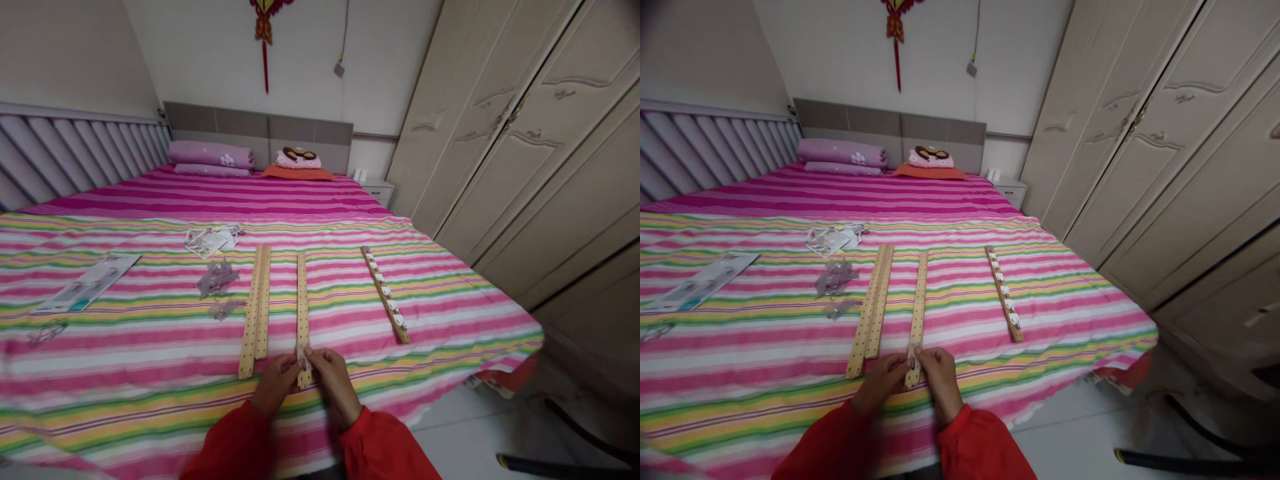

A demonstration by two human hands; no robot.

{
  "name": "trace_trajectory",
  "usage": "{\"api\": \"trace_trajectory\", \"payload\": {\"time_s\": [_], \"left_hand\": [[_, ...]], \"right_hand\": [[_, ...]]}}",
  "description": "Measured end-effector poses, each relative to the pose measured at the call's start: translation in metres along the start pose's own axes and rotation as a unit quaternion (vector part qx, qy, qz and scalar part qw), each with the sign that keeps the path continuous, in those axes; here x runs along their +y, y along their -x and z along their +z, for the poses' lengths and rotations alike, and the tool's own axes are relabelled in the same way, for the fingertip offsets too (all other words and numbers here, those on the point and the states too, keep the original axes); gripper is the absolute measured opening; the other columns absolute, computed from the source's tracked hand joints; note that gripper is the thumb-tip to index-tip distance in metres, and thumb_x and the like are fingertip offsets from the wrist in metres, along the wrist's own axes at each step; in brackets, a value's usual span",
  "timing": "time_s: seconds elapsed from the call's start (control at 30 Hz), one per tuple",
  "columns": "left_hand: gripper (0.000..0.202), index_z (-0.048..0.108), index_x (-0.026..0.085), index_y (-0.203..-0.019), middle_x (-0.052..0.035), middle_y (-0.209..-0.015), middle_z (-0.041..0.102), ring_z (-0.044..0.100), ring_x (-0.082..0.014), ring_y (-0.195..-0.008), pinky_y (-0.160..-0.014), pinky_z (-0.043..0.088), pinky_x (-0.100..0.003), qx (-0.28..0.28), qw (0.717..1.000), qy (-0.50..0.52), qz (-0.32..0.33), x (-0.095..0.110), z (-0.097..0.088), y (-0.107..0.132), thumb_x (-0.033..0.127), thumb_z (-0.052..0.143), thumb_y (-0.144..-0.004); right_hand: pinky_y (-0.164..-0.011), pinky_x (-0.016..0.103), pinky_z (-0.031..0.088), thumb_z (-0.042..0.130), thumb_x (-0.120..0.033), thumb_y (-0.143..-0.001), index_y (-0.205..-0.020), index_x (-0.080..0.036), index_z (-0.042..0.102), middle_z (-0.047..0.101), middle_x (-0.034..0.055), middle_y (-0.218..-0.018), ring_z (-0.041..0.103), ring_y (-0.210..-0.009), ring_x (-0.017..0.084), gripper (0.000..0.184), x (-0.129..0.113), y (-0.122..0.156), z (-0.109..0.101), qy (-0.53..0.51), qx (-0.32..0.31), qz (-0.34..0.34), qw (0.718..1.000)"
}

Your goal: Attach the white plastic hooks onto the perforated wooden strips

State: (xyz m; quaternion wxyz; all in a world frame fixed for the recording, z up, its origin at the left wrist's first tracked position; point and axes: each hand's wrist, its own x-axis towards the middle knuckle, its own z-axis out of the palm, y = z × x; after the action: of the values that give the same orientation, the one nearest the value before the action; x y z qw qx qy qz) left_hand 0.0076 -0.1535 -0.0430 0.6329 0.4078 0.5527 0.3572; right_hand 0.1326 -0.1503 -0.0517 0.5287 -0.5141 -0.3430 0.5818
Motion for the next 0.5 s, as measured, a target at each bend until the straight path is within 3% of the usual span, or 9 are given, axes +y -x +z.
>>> {"api": "trace_trajectory", "payload": {"time_s": [0.2,0.37,0.5], "left_hand": [[0.047,0.059,0.015,-0.072,-0.0006,-0.067,0.065,0.061,-0.0141,-0.062,-0.056,0.048,-0.026,-0.006,0.999,0.036,-0.006,-0.009,-0.002,-0.006,0.053,0.074,-0.050],[0.045,0.058,0.015,-0.069,0.0037,-0.059,0.061,0.057,-0.0104,-0.056,-0.052,0.047,-0.023,0.009,0.999,0.029,-0.016,-0.008,-0.003,-0.006,0.047,0.079,-0.046],[0.047,0.057,0.015,-0.067,0.0047,-0.057,0.060,0.056,-0.0085,-0.052,-0.050,0.047,-0.022,0.018,0.998,0.046,-0.026,-0.005,-0.002,-0.006,0.046,0.082,-0.041]], "right_hand": [[-0.037,0.022,0.026,0.073,-0.045,-0.058,-0.048,-0.015,0.057,0.051,-0.0024,-0.039,0.041,-0.035,0.008,0.035,-0.006,-0.012,0.006,0.027,-0.049,0.069,0.996],[-0.037,0.022,0.024,0.072,-0.030,-0.052,-0.044,-0.017,0.052,0.046,-0.0058,-0.035,0.036,-0.035,0.006,0.026,-0.005,-0.020,0.010,0.008,-0.018,0.093,0.995],[-0.038,0.022,0.026,0.073,-0.029,-0.050,-0.042,-0.018,0.048,0.046,-0.0060,-0.035,0.038,-0.036,0.007,0.029,0.003,-0.026,0.011,0.009,0.002,0.081,0.997]]}}
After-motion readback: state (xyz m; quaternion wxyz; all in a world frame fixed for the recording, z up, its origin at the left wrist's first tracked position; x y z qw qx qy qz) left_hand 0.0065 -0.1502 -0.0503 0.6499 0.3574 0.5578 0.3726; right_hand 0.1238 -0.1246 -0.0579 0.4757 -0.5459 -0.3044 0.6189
